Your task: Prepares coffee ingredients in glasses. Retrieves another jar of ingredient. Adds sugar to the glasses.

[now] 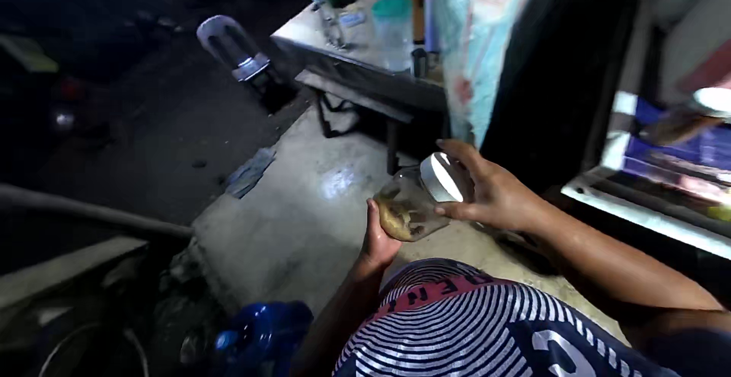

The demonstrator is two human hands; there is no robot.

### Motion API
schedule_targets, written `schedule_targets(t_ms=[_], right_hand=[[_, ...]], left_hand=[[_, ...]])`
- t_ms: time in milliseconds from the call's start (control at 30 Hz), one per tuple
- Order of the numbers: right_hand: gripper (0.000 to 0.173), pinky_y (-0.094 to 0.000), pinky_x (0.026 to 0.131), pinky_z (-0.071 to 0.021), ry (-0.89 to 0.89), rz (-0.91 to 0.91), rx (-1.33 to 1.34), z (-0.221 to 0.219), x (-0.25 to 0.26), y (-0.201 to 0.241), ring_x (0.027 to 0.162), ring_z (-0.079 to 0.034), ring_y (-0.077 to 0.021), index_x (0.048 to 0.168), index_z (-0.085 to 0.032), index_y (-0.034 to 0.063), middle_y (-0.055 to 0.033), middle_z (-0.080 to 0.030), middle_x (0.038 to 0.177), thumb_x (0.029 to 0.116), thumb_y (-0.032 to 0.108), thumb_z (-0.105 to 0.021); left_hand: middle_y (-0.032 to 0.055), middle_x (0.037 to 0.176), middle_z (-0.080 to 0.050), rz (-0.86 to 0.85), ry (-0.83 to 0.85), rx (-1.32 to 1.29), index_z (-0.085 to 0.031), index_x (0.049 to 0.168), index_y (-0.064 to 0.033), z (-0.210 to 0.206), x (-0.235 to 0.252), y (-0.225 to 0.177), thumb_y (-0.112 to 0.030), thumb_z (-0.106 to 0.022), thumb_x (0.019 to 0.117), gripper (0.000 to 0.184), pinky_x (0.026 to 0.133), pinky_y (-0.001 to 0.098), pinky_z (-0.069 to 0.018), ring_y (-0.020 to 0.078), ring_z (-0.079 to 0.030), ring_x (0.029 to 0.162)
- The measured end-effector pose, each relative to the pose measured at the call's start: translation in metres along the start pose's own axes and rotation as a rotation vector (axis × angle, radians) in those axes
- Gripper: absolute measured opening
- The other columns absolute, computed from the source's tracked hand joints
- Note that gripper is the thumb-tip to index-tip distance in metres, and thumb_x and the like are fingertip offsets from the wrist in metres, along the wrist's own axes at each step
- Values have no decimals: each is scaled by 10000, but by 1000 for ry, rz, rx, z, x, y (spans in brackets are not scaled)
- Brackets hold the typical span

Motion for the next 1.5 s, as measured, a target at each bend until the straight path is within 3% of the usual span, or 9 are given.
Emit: schedule_targets(t_ms=[233, 567, 733, 833, 967, 1133, 1200, 1367, 1500], right_hand=[[754, -533, 876, -551, 385, -210, 235, -116, 103, 11, 1021, -672, -281, 1565, -401, 186, -177, -645, 1283, 941, 501, -683], [858, -526, 899, -539, 400, 1, 236, -199, 284, -33, 1055, -658, -287, 1512, -488, 122, -185, -617, 1319, 835, 578, -751], [752, -553, 678, -573, 318, 615, 64, -200, 415, -27, 988, -686, -377, 1381, -619, 186, -229, -634, 1267, 727, 458, -871], [655, -650, 993, -474, 536, 796, 108, -199, 497, -21, 1277, -560, -425, 1305, -696, 206, -184, -601, 1386, 698, 290, -929], [199, -715, 1167, -240, 586, 839, 480, -222, 571, -14, 1353, -543, -399, 926, -788, 49, -114, -758, 1153, 837, 226, -795], [812, -605, 992, -473, 654, 227, -62, -274, 664, -31, 1230, -610, -370, 1593, -398, 181, -190, -554, 1466, 945, 602, -647], [840, -656, 926, -477, 720, 96, -128, -299, 695, -43, 1133, -636, -437, 1614, -349, 218, -242, -621, 1324, 940, 633, -632], [592, -544, 944, -559, 166, 619, 3, -316, 735, -79, 1198, -644, -384, 1240, -693, 106, -229, -610, 1376, 707, 290, -872], [592, -470, 1107, -470, -220, 223, 72, -313, 759, -152, 1357, -541, -314, 1121, -642, 17, -198, -601, 1394, 754, 427, -859]], left_hand=[[104, 1319, -573, -282, -219, 288, -33, 1552, -57, 109, -18, -47, -629, -541, 934, 983, 736, 373, -624, 214, -695, 1007], [34, 1050, -678, -270, -335, 119, -225, 1491, -66, 193, 124, -144, -318, -305, 1065, 501, 762, 346, -626, 138, -713, 875], [10, 924, -759, -95, -268, -136, -675, 1082, -195, 217, 226, -199, -507, -277, 1071, 506, 691, 366, -631, 139, -738, 816], [9, 1016, -761, -235, -189, -146, -706, 1162, -237, 252, 270, -230, -607, -649, 891, 462, 747, 381, -632, 147, -741, 884], [12, 1019, -763, -304, -250, -140, -712, 1161, -235, 308, 319, -268, -601, -606, 923, 450, 723, 392, -631, 159, -742, 888], [5, 1000, -750, -316, -324, 50, -523, 1299, -142, 363, 393, -333, -409, -370, 1069, 384, 726, 347, -635, 140, -739, 859], [-2, 962, -751, -246, -285, 109, -505, 1284, -140, 380, 428, -364, -365, -295, 1079, 370, 693, 317, -634, 127, -739, 816], [58, 975, -758, 1, -129, 83, -620, 1207, -152, 420, 515, -432, -460, -537, 980, 392, 700, 358, -637, 172, -745, 824], [70, 1047, -751, 93, -79, 61, -640, 1225, -164, 450, 583, -467, -581, -679, 863, 554, 756, 414, -635, 204, -743, 905]])
Point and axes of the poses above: each hand's wrist, its own x-axis towards the middle knuckle, its own z-axis out of the back of the hand, y = z × x, the point moved 2 cm from there along x, towards the middle knuckle
